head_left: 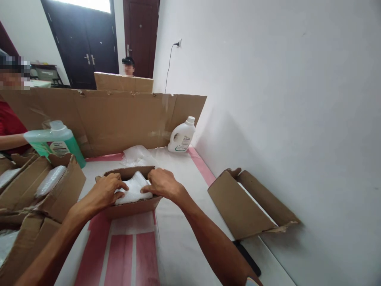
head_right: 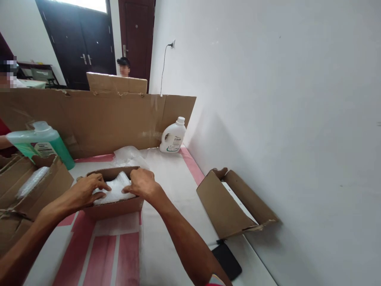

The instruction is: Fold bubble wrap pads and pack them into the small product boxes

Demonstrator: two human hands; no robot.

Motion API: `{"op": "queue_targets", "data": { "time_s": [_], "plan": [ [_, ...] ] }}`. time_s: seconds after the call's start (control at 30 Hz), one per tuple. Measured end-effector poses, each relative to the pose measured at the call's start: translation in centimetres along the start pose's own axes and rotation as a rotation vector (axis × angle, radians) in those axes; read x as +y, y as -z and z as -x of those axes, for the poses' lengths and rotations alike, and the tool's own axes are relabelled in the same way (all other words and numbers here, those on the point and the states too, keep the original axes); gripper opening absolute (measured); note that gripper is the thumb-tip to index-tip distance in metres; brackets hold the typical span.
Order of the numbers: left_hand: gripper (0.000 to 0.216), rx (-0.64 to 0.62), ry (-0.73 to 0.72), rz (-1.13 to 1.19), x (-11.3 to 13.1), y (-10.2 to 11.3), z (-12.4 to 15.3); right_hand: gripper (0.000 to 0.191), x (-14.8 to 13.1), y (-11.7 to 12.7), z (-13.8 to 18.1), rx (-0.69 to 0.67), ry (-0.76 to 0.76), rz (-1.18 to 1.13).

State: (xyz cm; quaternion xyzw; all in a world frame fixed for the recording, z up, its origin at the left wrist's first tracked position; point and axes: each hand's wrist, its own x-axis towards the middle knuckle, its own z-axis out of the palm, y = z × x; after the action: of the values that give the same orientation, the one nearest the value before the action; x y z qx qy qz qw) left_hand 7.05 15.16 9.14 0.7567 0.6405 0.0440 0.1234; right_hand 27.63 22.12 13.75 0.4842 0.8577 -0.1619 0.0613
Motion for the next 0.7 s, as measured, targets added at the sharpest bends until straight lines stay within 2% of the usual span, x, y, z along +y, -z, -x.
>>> {"op": "queue_targets", "data": {
  "time_s": [0.07, 0.13, 0.2, 0.27, 0.33, 0.43, 0.53, 0.6, 0.7],
  "plan": [
    [0.029, -0.034, -0.024, 0.051, 0.0, 0.1, -0.9, 0.03, -0.5, 0.5, -0.1, 0.083, 0.0, 0.023],
    [0.03, -0.045, -0.071, 0.087, 0.0, -0.2, -1.4, 0.021, -0.8, 0.3, -0.4, 0.114, 0.1, 0.022],
    [0.03, -0.067, -0.108, 0.1, 0.0, -0.5, -1.3, 0.022, -0.7, -0.7, -0.7, 0.052, 0.222, 0.017],
    [0.028, -0.09, -0.135, 0.115, 0.0, -0.8, -0.9, 0.027, -0.3, -2.0, -1.1, -0.002, 0.278, 0.003],
    [0.026, -0.068, -0.154, 0.111, -0.1, -1.1, -0.5, 0.03, 0.1, -3.1, -1.4, -0.002, 0.277, -0.017],
    [0.024, 0.037, -0.141, 0.05, -0.1, -1.1, -0.5, 0.026, 0.3, -4.1, -2.0, 0.044, 0.252, -0.041],
    [0.021, 0.046, -0.142, 0.047, -0.3, -0.7, -0.8, 0.023, 0.4, -4.0, -2.3, 0.049, 0.28, -0.065],
    [0.022, 0.029, -0.175, 0.124, -0.4, 0.0, -0.6, 0.023, 0.9, -3.5, -2.1, 0.035, 0.319, -0.102],
    [0.029, 0.057, -0.158, 0.27, -0.5, 1.3, 0.7, 0.018, 2.3, -2.3, -1.0, 0.129, 0.378, -0.29]
  ]
}}
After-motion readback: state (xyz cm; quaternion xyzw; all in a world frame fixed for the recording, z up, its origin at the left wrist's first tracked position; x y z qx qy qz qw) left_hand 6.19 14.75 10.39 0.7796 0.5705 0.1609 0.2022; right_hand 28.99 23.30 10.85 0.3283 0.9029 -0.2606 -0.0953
